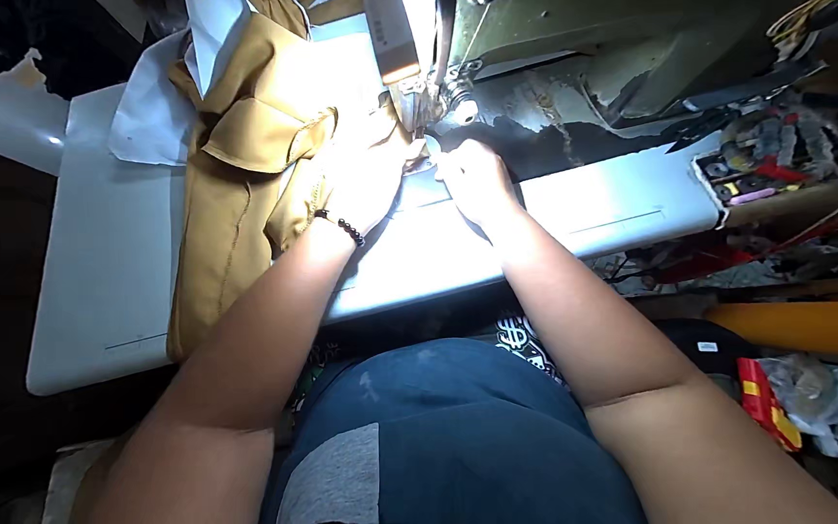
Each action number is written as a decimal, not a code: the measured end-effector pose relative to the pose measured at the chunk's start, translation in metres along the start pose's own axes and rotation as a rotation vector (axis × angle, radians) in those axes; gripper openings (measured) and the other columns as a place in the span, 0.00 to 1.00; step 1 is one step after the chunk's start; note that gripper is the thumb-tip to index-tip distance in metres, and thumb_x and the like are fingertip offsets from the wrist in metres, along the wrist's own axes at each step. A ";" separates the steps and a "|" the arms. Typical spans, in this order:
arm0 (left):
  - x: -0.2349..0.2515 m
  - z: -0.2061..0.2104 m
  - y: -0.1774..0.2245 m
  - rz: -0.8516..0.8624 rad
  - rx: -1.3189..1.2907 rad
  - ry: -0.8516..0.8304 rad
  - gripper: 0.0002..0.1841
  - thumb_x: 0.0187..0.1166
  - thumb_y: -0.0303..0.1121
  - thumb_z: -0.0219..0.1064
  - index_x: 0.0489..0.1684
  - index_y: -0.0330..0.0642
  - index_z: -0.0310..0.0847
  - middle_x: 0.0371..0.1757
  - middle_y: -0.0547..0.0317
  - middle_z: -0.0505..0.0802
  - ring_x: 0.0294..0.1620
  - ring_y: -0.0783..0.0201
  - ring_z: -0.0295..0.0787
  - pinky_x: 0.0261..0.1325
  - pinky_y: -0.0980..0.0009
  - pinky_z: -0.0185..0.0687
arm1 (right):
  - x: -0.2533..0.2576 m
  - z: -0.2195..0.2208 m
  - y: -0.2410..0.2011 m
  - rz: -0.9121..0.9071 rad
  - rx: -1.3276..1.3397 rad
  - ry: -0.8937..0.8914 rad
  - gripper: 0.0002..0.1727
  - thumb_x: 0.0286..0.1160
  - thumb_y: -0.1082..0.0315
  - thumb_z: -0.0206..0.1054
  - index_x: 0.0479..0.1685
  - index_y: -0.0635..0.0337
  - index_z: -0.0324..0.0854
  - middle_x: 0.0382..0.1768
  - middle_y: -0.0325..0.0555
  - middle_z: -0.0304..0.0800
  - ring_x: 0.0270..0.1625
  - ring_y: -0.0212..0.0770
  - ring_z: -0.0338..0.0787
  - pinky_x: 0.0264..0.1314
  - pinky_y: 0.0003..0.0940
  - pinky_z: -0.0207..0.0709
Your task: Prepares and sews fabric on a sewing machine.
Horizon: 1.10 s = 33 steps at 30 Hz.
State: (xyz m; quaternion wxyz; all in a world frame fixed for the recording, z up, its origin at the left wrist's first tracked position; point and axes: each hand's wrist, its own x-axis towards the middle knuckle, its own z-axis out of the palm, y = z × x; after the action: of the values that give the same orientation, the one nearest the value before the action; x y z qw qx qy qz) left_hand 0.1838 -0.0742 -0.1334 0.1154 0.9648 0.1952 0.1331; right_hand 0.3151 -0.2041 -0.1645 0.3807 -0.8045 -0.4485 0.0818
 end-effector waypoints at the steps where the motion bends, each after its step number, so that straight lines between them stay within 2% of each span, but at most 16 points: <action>1: -0.005 -0.013 0.000 -0.018 0.042 -0.064 0.22 0.92 0.44 0.53 0.73 0.42 0.82 0.65 0.47 0.93 0.69 0.49 0.88 0.75 0.46 0.74 | 0.001 -0.001 0.003 -0.027 -0.013 -0.026 0.18 0.83 0.62 0.61 0.40 0.67 0.91 0.46 0.58 0.90 0.58 0.53 0.87 0.66 0.51 0.75; 3: -0.019 -0.043 -0.004 -0.085 0.119 -0.351 0.30 0.83 0.48 0.66 0.81 0.45 0.70 0.66 0.44 0.89 0.68 0.45 0.87 0.70 0.40 0.77 | 0.007 0.000 0.002 -0.021 -0.106 -0.118 0.18 0.75 0.54 0.70 0.52 0.58 0.91 0.52 0.53 0.89 0.64 0.53 0.84 0.66 0.58 0.70; 5: -0.042 -0.065 -0.012 -0.167 0.286 -0.594 0.39 0.69 0.45 0.81 0.82 0.47 0.70 0.65 0.41 0.88 0.67 0.39 0.86 0.64 0.36 0.81 | 0.015 0.002 -0.005 0.034 -0.189 -0.187 0.25 0.71 0.45 0.74 0.63 0.48 0.89 0.57 0.47 0.87 0.68 0.51 0.80 0.67 0.61 0.66; 7: -0.071 -0.074 -0.040 -0.175 0.453 -0.656 0.40 0.66 0.42 0.84 0.82 0.50 0.72 0.65 0.41 0.87 0.66 0.35 0.84 0.59 0.34 0.82 | 0.018 0.005 -0.006 0.038 -0.159 -0.184 0.19 0.72 0.48 0.74 0.52 0.50 0.91 0.54 0.47 0.87 0.67 0.51 0.80 0.68 0.62 0.64; 8: -0.082 -0.078 -0.055 -0.166 0.473 -0.610 0.36 0.69 0.38 0.82 0.82 0.48 0.74 0.65 0.38 0.87 0.68 0.33 0.83 0.62 0.32 0.79 | 0.018 0.004 -0.003 0.001 -0.106 -0.162 0.17 0.72 0.50 0.74 0.48 0.52 0.92 0.52 0.47 0.88 0.66 0.51 0.81 0.69 0.63 0.64; 10: -0.100 -0.082 -0.082 -0.094 0.447 -0.387 0.21 0.74 0.24 0.72 0.68 0.36 0.83 0.61 0.33 0.90 0.65 0.30 0.85 0.64 0.30 0.75 | 0.015 0.004 0.009 -0.182 0.074 -0.081 0.15 0.70 0.55 0.75 0.42 0.58 0.92 0.50 0.48 0.90 0.62 0.50 0.84 0.66 0.55 0.69; 11: -0.109 -0.084 -0.090 -0.053 0.420 -0.266 0.16 0.76 0.19 0.67 0.62 0.32 0.85 0.58 0.33 0.90 0.63 0.30 0.86 0.65 0.30 0.73 | 0.013 0.006 0.016 -0.298 0.210 -0.031 0.12 0.68 0.61 0.75 0.39 0.62 0.92 0.48 0.50 0.91 0.58 0.46 0.85 0.64 0.46 0.73; 13: -0.120 -0.088 -0.094 -0.009 0.402 -0.073 0.16 0.82 0.19 0.56 0.61 0.33 0.85 0.58 0.34 0.91 0.64 0.32 0.86 0.72 0.29 0.66 | 0.010 0.005 0.018 -0.372 0.414 -0.043 0.10 0.69 0.70 0.74 0.43 0.68 0.89 0.46 0.51 0.90 0.49 0.33 0.86 0.55 0.26 0.78; 15: -0.125 -0.095 -0.091 -0.033 0.405 0.019 0.18 0.85 0.20 0.50 0.62 0.37 0.86 0.58 0.38 0.93 0.64 0.35 0.88 0.79 0.27 0.52 | 0.009 0.000 0.008 -0.213 0.512 -0.118 0.06 0.74 0.74 0.69 0.43 0.70 0.84 0.42 0.47 0.88 0.38 0.26 0.86 0.44 0.20 0.81; 18: -0.122 -0.111 -0.087 -0.032 0.382 0.094 0.20 0.84 0.19 0.49 0.60 0.40 0.88 0.56 0.37 0.94 0.58 0.34 0.90 0.71 0.26 0.58 | 0.011 -0.010 -0.005 0.047 0.657 -0.216 0.06 0.84 0.71 0.64 0.48 0.65 0.73 0.38 0.43 0.85 0.29 0.28 0.88 0.31 0.22 0.83; 21: -0.118 -0.126 -0.084 0.043 0.324 0.195 0.20 0.84 0.21 0.48 0.57 0.37 0.88 0.56 0.36 0.92 0.58 0.33 0.88 0.63 0.31 0.68 | 0.007 -0.013 -0.005 0.142 0.852 -0.290 0.05 0.88 0.68 0.60 0.50 0.60 0.71 0.37 0.43 0.92 0.31 0.34 0.94 0.25 0.25 0.85; 26: -0.115 -0.136 -0.083 0.101 0.257 0.081 0.19 0.81 0.28 0.50 0.63 0.34 0.83 0.56 0.33 0.88 0.56 0.33 0.87 0.57 0.36 0.80 | 0.004 -0.011 -0.020 0.268 0.815 -0.311 0.10 0.91 0.61 0.58 0.53 0.60 0.69 0.27 0.46 0.88 0.23 0.39 0.92 0.26 0.31 0.89; 28: -0.116 -0.131 -0.089 0.146 0.249 0.001 0.18 0.78 0.29 0.58 0.62 0.33 0.84 0.52 0.34 0.89 0.51 0.33 0.88 0.51 0.36 0.82 | 0.003 -0.020 -0.027 0.318 0.820 -0.362 0.13 0.93 0.61 0.56 0.62 0.58 0.66 0.33 0.47 0.86 0.25 0.39 0.91 0.29 0.32 0.89; 30: -0.122 -0.128 -0.091 0.171 0.299 -0.032 0.13 0.80 0.25 0.62 0.57 0.31 0.87 0.48 0.35 0.89 0.47 0.33 0.89 0.47 0.36 0.84 | -0.011 -0.029 -0.021 0.334 0.948 -0.545 0.14 0.95 0.62 0.49 0.70 0.53 0.61 0.42 0.47 0.88 0.29 0.39 0.92 0.30 0.31 0.89; 31: -0.126 -0.128 -0.089 0.142 0.347 -0.045 0.11 0.82 0.24 0.63 0.54 0.31 0.89 0.48 0.35 0.90 0.47 0.33 0.90 0.47 0.36 0.84 | -0.023 -0.031 -0.018 0.346 0.998 -0.648 0.13 0.95 0.61 0.46 0.69 0.50 0.63 0.41 0.45 0.90 0.30 0.37 0.92 0.30 0.30 0.89; 33: -0.135 -0.130 -0.078 -0.081 0.453 -0.191 0.08 0.82 0.24 0.66 0.49 0.34 0.90 0.50 0.36 0.90 0.47 0.33 0.89 0.46 0.34 0.81 | -0.054 -0.030 -0.022 0.360 0.946 -0.679 0.12 0.94 0.62 0.49 0.58 0.57 0.74 0.33 0.42 0.92 0.26 0.34 0.92 0.29 0.27 0.88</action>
State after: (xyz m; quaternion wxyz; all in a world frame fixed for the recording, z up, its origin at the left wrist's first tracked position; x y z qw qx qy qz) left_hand -0.0020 -0.0370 -0.0616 -0.0804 0.9656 0.2469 -0.0104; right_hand 0.2833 -0.2562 -0.1399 0.5128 -0.5401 -0.3169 0.5873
